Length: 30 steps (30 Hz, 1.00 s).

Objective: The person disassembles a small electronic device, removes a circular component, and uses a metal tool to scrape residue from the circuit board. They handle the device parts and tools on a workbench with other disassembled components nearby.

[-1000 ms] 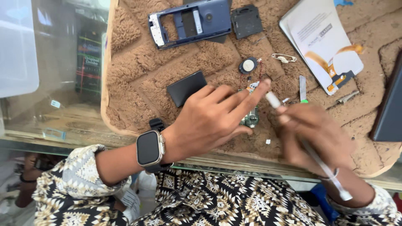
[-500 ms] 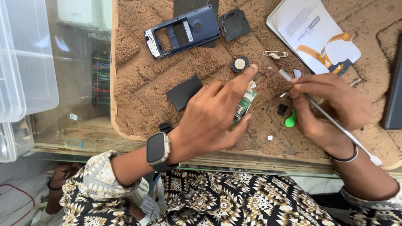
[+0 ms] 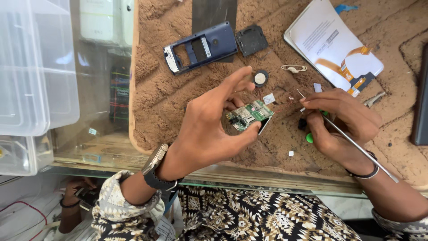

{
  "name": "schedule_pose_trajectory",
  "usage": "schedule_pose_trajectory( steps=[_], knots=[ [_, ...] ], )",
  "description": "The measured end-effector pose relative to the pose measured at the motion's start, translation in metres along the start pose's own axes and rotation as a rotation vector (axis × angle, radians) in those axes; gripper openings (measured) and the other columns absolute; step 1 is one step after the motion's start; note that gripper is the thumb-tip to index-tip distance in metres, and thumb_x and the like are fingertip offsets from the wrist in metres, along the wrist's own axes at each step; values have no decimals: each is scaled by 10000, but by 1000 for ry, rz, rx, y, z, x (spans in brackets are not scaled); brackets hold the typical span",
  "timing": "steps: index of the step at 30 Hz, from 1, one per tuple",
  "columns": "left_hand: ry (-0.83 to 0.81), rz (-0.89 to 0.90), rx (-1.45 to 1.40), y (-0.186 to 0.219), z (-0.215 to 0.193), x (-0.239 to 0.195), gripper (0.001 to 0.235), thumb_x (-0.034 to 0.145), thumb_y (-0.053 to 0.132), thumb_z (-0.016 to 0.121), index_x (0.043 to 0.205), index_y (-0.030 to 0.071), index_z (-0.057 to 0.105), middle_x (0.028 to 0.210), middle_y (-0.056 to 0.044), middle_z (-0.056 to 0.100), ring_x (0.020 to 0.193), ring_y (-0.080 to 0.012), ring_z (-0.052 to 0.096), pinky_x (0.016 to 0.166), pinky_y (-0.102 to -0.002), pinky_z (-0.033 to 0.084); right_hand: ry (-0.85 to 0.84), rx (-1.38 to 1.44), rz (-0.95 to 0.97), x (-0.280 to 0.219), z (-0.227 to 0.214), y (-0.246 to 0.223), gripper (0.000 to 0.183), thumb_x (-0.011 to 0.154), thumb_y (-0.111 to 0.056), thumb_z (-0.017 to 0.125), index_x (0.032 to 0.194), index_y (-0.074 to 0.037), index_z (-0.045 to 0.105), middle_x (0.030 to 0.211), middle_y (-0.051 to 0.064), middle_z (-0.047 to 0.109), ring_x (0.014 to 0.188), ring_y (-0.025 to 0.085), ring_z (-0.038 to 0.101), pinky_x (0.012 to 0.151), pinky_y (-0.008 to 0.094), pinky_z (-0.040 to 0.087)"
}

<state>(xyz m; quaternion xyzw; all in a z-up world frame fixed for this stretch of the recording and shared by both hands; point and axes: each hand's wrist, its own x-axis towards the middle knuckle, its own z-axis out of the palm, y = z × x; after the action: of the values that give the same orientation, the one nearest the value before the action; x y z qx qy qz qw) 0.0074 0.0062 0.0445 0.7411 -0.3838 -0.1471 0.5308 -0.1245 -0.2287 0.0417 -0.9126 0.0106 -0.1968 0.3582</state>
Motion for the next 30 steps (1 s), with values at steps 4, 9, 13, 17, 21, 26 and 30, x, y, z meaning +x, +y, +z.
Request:
schedule_pose_trajectory(
  steps=[4,9,13,17,21,26,30],
  knots=[
    [68,84,122,10,-2,8,664,877,200,800,1460,4,550,1178,-126,747,1021,-204,736,935,-340,621,6,34,52,-6,-4,4,164,929,105,694,1064,15,719,1028,136,755,806,139,719,611,204,504],
    [205,162,223,25,5,10,498,932,189,794,1351,0,601,1159,-112,739,1044,-205,720,922,-318,611,25,38,47,-2,-6,0,163,896,97,699,1037,17,703,1050,144,746,800,155,711,607,222,506],
    [188,161,312,29,18,8,447,919,156,786,1297,-27,635,1195,-147,716,1079,-269,686,934,-367,591,-37,-33,-18,9,-8,-6,187,839,68,684,1016,11,712,1018,153,737,862,213,721,723,308,561],
    [110,118,355,34,19,-6,422,891,132,773,1244,-62,646,1246,-192,686,1114,-329,643,958,-405,562,-63,-208,-65,8,-10,-13,211,806,13,735,1015,32,731,1043,187,734,908,272,730,770,364,587],
    [69,71,363,34,17,-29,406,915,123,771,1244,-77,644,1212,-192,689,1102,-337,643,948,-413,560,-134,-235,-18,5,-16,-9,164,859,-9,773,1020,12,751,1021,157,742,864,239,735,715,313,578],
    [89,-4,349,24,34,-52,405,926,124,769,1246,-88,637,1224,-216,688,1129,-353,645,957,-427,563,-224,-121,171,8,-28,-9,138,899,-50,790,1028,-29,749,986,114,739,828,181,734,745,299,598],
    [198,-48,395,15,60,-55,431,952,165,793,1292,-52,641,1285,-213,683,1189,-354,647,966,-416,569,-266,-36,232,16,-36,-15,199,866,24,766,1057,11,714,941,139,742,800,170,746,674,274,597]
  ],
)
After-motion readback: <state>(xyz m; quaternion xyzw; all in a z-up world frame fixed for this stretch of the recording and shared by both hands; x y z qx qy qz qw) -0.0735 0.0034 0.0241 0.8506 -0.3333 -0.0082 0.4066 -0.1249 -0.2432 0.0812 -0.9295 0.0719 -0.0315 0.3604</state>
